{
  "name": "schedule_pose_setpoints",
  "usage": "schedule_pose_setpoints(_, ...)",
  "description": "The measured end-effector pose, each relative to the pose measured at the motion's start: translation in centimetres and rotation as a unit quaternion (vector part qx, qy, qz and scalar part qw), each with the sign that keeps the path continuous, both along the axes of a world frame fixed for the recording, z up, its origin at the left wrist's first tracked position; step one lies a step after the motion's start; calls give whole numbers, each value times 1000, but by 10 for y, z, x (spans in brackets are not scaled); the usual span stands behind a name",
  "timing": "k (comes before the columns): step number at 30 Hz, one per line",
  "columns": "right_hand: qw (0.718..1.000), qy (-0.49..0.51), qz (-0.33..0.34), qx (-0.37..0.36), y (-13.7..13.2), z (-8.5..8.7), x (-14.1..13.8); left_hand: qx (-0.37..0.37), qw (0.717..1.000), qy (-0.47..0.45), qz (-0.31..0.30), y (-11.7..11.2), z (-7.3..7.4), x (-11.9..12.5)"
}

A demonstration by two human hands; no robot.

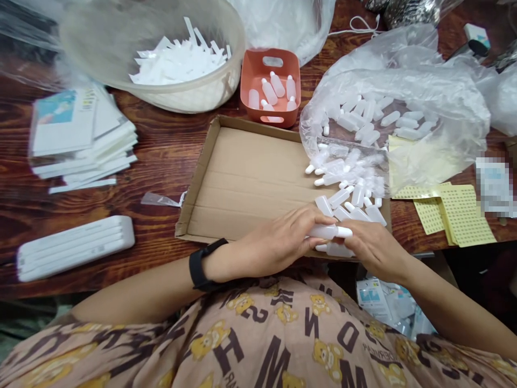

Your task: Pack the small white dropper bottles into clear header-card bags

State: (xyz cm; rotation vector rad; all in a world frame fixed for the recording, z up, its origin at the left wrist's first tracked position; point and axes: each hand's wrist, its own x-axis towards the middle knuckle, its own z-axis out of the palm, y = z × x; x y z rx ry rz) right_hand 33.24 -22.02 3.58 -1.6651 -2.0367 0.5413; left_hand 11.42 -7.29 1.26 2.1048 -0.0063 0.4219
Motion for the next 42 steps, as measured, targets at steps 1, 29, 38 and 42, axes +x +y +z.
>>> schedule_pose_setpoints(1, 999, -19, -12, 25, 0, 1, 0, -5, 1000, 8, 0, 0, 0, 0)
schedule_pose_setpoints(29, 987, -125, 35, 95, 16, -6, 2, -111, 985, 135, 8, 10, 6, -6)
schedule_pose_setpoints(38, 897, 377, -63, -224, 29, -21, -16, 211, 973, -81, 45, 16, -31, 4)
schedule_pose_setpoints(42, 791, 503, -54, -343, 47, -19, -4, 244, 965, -91, 25, 44, -38, 14)
